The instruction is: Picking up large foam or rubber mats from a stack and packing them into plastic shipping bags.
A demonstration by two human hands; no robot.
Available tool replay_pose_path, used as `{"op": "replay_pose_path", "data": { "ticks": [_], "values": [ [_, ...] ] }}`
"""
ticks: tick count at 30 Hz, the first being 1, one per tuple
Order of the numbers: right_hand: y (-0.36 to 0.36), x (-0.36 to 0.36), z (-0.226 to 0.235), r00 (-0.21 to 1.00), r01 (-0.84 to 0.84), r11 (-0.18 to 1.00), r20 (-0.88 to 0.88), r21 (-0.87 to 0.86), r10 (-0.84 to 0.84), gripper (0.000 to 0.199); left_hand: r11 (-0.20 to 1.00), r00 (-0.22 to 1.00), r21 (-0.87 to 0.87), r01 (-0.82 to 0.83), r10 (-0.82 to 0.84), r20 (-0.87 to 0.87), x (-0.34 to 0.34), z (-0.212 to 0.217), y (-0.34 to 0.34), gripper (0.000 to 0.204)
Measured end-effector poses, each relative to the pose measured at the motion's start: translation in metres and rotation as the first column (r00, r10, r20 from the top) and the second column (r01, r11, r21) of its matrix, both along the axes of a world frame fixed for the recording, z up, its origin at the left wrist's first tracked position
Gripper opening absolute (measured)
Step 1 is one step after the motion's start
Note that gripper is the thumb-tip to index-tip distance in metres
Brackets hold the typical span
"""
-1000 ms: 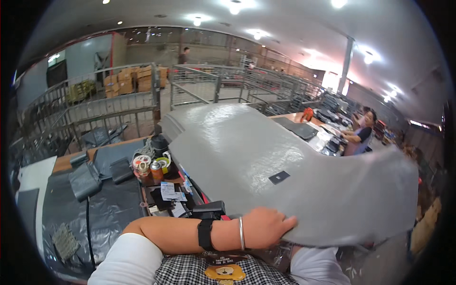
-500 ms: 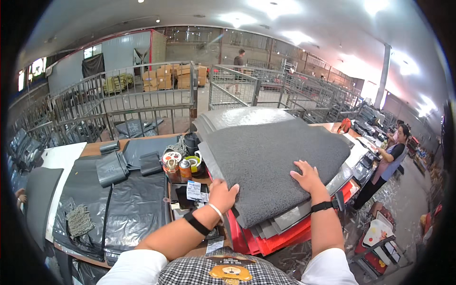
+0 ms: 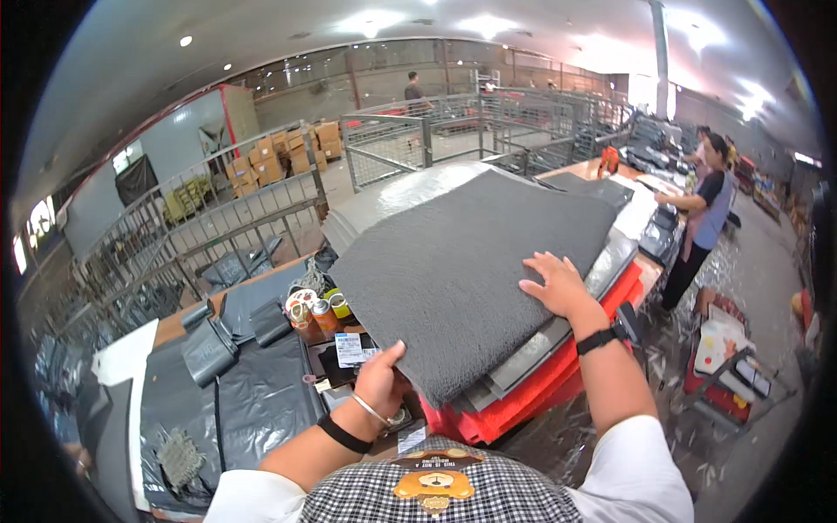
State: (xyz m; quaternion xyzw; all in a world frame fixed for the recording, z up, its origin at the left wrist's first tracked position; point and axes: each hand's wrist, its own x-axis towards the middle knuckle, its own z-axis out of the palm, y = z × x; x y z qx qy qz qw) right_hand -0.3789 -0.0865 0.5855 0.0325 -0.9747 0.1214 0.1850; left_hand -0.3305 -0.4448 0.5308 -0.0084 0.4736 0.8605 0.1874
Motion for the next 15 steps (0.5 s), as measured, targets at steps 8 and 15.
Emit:
{"op": "replay_pose_path", "data": {
  "ticks": [8,15],
  "values": [
    [-0.007,0.014,0.018,0.972,-0.212,0.938,0.039,-0.275,0.232,0.053,0.989,0.873,0.137,-0.061,0.120,-0.473,-0.030,0.167,0.033,0.043],
    [-0.091,0.139,0.054,0.777,-0.592,0.444,-0.329,-0.673,0.536,0.056,0.970,0.660,0.213,0.119,0.083,-0.746,-0.052,0.240,0.063,0.041]
  ]
}}
